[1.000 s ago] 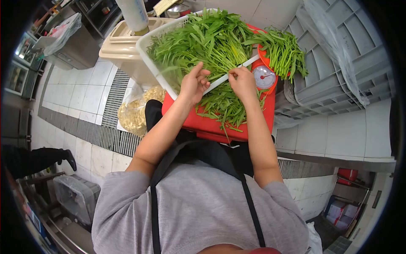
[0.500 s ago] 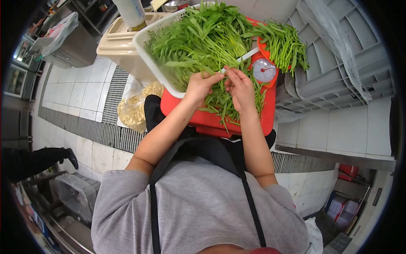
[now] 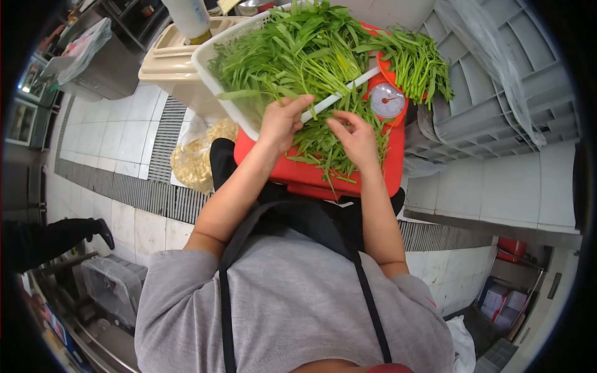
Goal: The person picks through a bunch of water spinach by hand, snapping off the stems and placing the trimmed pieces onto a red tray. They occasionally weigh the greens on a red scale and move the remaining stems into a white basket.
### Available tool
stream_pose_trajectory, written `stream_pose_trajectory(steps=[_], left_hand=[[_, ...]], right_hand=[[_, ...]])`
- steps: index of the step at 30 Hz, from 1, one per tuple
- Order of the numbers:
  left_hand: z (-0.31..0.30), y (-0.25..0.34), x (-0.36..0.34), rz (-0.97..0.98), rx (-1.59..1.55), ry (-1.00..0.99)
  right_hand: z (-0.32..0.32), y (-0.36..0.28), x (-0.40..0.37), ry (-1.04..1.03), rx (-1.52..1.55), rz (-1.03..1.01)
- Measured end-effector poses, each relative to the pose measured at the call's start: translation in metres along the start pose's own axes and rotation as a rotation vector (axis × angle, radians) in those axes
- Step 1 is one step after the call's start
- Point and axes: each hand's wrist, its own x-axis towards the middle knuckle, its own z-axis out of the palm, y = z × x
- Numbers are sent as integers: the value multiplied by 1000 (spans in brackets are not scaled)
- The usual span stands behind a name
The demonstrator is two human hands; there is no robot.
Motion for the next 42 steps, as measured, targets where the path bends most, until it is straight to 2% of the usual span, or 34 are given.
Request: stream_pose_trajectory(steps=[1, 3, 6, 8, 10, 11, 13, 15, 16, 18, 19, 21, 22, 24, 25, 26, 29, 30, 34, 35, 37, 39, 42], left_hand=[[6, -4, -5, -1, -40, -20], [12, -13, -7, -3, -56, -34], [15, -9, -15, 23, -91, -81], [10, -10, -13, 51, -77, -24], [5, -6, -8, 74, -57, 25], [1, 0, -4, 124, -83, 60], [-5, 15, -1, 208, -102, 52], [-6, 25, 3, 263, -114, 82], [-1, 27, 3, 269, -117, 79], [9, 27, -1, 128, -422, 159], [4, 24, -1, 136, -423, 153], [-15, 11, 0, -19, -535, -94], [-19, 9, 0, -56, -619, -151], [-23, 9, -4, -69, -668, -147], [-23, 11, -7, -101, -713, -139], [-21, 12, -9, -34, -629, -50], [-21, 10, -2, 9, -554, 27], [-25, 7, 3, -16, -527, -62], [5, 13, 2, 18, -337, -104], [12, 12, 5, 8, -342, -102], [21, 12, 14, -16, -275, -93], [18, 9, 22, -32, -295, -111], [17, 12, 19, 1, -126, -124]], right_hand=[[9, -8, -2, 6, -2, 8], [26, -18, 2, 56, 81, -125], [34, -15, 6, 133, 108, -151], [32, -13, 2, 137, 88, -185], [19, -11, -2, 104, -399, -337], [13, -4, -2, 108, -402, -337], [-3, 13, -3, 76, -812, -166], [-15, 11, 5, 64, -916, -114], [-18, 3, 14, 119, -777, -182], [-17, -10, 35, 143, -615, -268], [-13, -7, 51, 148, -615, -277], [-2, 9, 84, 120, -706, -306], [1, 16, 96, 120, -705, -323], [4, 15, 116, -160, -971, -163], [3, 9, 118, -161, -973, -185], [-2, 4, 117, -110, -899, -220], [-16, -44, 92, -19, -822, -329], [-22, -60, 80, 55, -692, -352], [-27, -62, 33, 244, -394, -449], [-25, -58, 24, 240, -401, -441], [-21, -46, 9, 202, -73, -269], [-19, -26, 0, 169, -57, -229], [-16, -7, -6, 116, 37, -161]])
